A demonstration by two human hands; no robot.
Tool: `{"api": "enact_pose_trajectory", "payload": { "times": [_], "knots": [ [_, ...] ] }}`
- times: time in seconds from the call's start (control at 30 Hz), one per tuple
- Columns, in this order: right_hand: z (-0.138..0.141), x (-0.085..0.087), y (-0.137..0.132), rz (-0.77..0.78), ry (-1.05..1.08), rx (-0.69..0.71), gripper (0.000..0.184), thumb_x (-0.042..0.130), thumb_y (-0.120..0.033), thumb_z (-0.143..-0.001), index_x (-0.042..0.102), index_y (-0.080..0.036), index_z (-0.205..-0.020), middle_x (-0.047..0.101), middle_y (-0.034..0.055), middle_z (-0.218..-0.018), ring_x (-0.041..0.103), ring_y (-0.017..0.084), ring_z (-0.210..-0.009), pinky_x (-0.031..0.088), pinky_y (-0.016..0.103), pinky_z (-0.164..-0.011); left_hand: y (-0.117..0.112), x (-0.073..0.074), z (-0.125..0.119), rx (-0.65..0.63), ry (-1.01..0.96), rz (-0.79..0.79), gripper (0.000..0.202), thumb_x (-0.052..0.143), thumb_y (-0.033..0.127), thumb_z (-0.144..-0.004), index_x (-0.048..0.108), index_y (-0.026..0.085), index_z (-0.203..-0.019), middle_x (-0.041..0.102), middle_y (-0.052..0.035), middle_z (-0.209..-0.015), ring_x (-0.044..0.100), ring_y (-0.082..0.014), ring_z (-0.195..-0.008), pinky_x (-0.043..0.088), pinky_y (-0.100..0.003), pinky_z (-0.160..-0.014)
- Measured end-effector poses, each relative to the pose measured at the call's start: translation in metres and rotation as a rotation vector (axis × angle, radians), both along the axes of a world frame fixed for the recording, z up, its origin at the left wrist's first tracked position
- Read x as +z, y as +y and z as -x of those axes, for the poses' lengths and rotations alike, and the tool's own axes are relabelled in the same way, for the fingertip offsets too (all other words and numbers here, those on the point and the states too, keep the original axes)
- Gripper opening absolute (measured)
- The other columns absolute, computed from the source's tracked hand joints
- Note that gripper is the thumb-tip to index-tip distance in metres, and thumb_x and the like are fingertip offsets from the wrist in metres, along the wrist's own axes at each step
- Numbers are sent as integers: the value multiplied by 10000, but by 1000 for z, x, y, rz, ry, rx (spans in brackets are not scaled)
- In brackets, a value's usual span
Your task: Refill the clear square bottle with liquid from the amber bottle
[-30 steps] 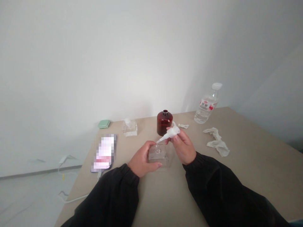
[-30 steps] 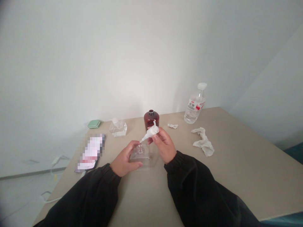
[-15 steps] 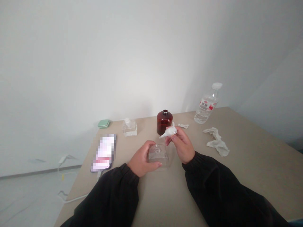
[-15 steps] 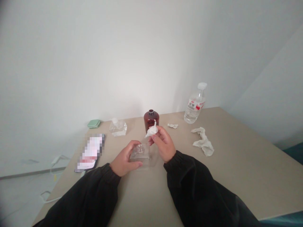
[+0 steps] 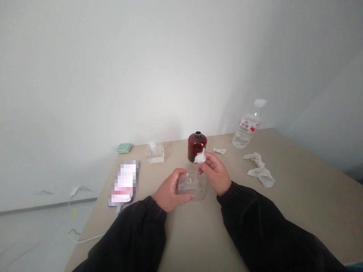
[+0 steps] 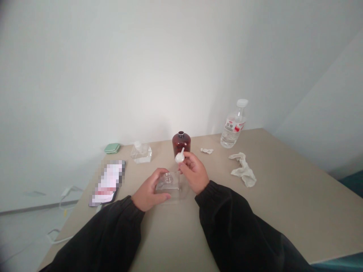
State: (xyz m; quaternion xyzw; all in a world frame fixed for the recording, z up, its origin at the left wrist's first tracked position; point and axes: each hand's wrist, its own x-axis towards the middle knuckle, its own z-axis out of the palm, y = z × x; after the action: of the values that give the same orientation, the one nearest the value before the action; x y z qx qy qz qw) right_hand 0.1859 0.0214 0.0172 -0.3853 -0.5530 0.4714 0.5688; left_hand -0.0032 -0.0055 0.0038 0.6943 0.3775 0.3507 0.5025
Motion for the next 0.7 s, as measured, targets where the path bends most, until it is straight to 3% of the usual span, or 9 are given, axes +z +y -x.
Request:
{"api": "enact_pose_trajectory", "payload": {
  "times": [0.37, 0.7],
  "knots": [
    [1, -11, 3, 9, -208, -19, 340, 601, -303, -794, 556, -175, -1106, 553, -44, -666, 533, 130, -589, 453, 302, -606, -1, 2, -1, 6, -7, 8, 555, 754, 235, -664, 429, 187, -1113, 545, -18, -961, 528, -169, -848, 429, -289, -766],
    [2, -11, 3, 23, -260, -23, 359, 593, -312, -787, 556, -158, -1109, 548, -36, -660, 504, 134, -587, 431, 296, -595, 0, -2, 0, 7, -9, 0, 573, 747, 254, -670, 420, 185, -1135, 540, -25, -978, 529, -174, -864, 426, -292, -783]
  ]
}}
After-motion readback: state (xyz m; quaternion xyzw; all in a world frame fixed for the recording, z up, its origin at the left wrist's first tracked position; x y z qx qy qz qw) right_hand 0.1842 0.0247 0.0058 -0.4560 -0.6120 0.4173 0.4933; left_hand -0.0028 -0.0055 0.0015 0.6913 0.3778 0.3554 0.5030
